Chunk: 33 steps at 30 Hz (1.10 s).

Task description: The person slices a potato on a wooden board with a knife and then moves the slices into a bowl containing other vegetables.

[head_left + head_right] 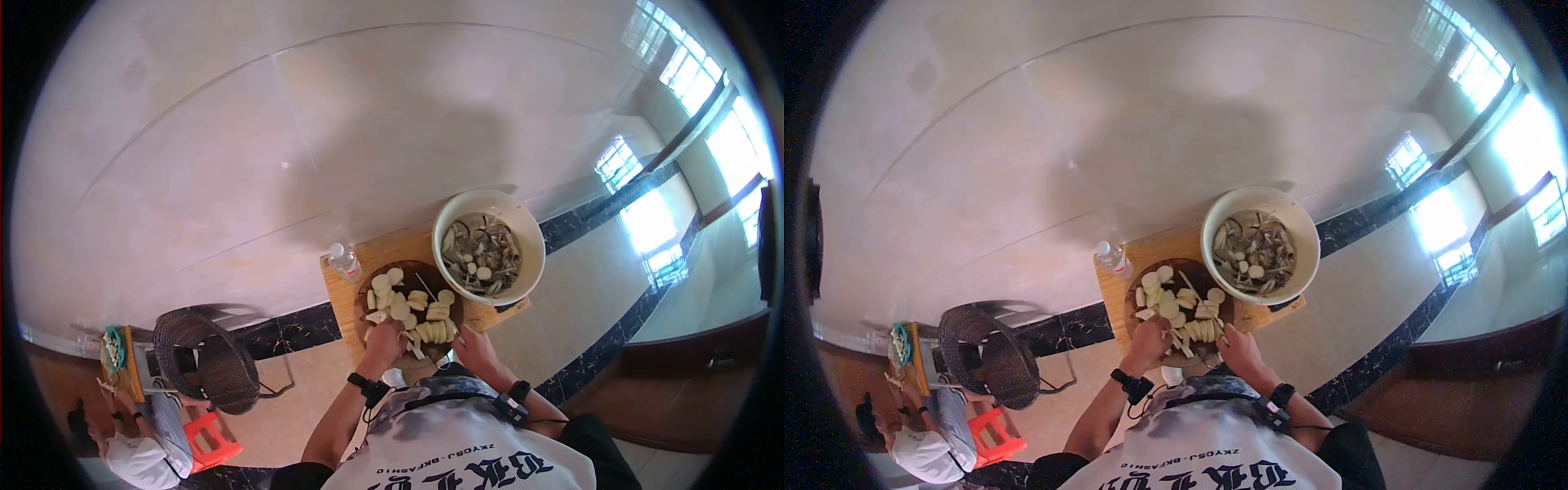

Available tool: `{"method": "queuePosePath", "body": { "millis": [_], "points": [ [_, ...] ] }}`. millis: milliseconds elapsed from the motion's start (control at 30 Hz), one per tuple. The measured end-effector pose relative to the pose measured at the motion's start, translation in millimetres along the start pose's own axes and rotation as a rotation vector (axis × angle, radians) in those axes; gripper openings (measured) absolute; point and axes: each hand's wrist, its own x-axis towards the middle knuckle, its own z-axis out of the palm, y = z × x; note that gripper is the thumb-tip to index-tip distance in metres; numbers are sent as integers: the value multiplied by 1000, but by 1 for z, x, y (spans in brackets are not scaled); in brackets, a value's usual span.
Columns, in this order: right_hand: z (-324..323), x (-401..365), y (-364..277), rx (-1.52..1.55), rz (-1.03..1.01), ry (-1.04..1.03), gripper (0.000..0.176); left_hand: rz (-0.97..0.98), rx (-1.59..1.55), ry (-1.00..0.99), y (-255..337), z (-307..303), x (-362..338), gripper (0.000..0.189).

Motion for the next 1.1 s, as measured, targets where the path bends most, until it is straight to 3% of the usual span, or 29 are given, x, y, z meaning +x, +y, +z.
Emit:
{"method": "queuePosePath", "body": {
  "millis": [33, 167, 233, 433, 533, 733, 833, 933, 1100],
  "points": [
    [2, -2, 7, 10, -13, 45, 21, -55, 0, -94, -3, 7, -3, 33],
    [6, -13, 21, 80, -25, 123, 23, -29, 154, -129, 6, 29, -12, 37],
    [1, -18, 19, 88, 25, 68, 24, 9, 244, -176, 25, 30, -14, 38],
    [-6, -24, 18, 102, 27, 63, 24, 174, 315, -64, 2, 74, -22, 43],
    [-9, -28, 19, 121, 56, 64, 24, 57, 320, -150, 13, 61, -21, 43],
    [-6, -31, 33, 105, 64, 37, 23, -3, 298, 34, 15, 56, -17, 43],
    [-7, -33, 32, 117, 74, 23, 23, -163, 136, 21, 32, 48, -7, 52],
    [-9, -35, 30, 136, 94, 11, 24, -1, 95, 125, 31, 48, -2, 62],
    [-9, -37, 35, 116, 71, 12, 24, -8, 117, -5, 24, 56, 10, 62]
  ]
}}
